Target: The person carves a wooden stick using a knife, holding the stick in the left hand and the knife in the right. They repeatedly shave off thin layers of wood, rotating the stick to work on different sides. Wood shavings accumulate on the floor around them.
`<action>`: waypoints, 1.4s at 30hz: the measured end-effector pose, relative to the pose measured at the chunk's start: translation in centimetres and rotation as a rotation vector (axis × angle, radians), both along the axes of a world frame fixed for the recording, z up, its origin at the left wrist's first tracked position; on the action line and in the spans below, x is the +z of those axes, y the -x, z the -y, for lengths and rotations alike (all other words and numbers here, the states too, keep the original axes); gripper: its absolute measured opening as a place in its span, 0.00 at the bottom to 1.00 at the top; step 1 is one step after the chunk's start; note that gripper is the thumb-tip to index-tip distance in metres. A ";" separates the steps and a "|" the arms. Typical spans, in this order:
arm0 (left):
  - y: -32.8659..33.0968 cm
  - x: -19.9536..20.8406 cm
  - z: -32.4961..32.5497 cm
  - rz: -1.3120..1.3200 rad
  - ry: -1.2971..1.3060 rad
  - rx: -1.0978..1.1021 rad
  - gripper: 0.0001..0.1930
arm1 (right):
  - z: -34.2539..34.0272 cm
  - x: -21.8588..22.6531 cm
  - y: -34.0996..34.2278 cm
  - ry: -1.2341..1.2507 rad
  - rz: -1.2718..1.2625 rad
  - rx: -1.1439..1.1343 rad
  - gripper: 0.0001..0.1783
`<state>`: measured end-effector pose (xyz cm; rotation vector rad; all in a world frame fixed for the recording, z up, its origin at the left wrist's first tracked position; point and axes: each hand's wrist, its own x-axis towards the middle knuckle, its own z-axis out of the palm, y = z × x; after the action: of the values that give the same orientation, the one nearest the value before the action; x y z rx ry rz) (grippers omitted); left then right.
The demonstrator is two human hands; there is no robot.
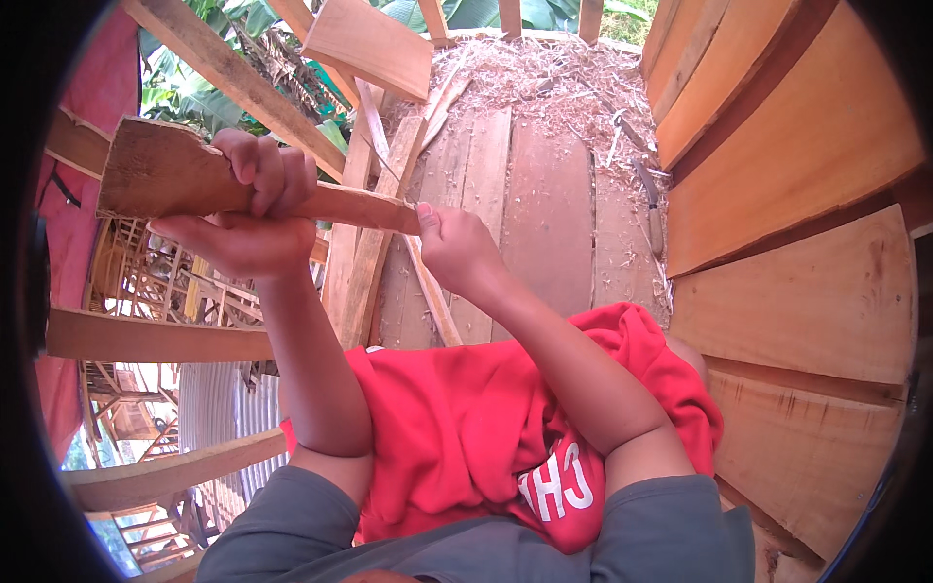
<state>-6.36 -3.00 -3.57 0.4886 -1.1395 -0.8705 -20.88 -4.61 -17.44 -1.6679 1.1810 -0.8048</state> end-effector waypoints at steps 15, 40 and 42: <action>-0.7 -0.2 -0.1 -0.054 -0.009 -0.187 0.43 | 2.6 -1.1 3.2 0.188 -0.753 0.099 0.22; 0.8 0.0 -0.1 -0.036 -0.025 -0.060 0.43 | 2.4 -4.2 1.4 -0.100 0.289 -0.129 0.31; 0.7 -0.4 0.2 -0.108 -0.002 -0.146 0.46 | 1.3 -4.6 0.8 -0.611 0.103 0.043 0.30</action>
<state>-7.02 -3.16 -3.97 0.3589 -1.0850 -1.0125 -21.70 -5.89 -22.05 -1.1289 1.1653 -0.4315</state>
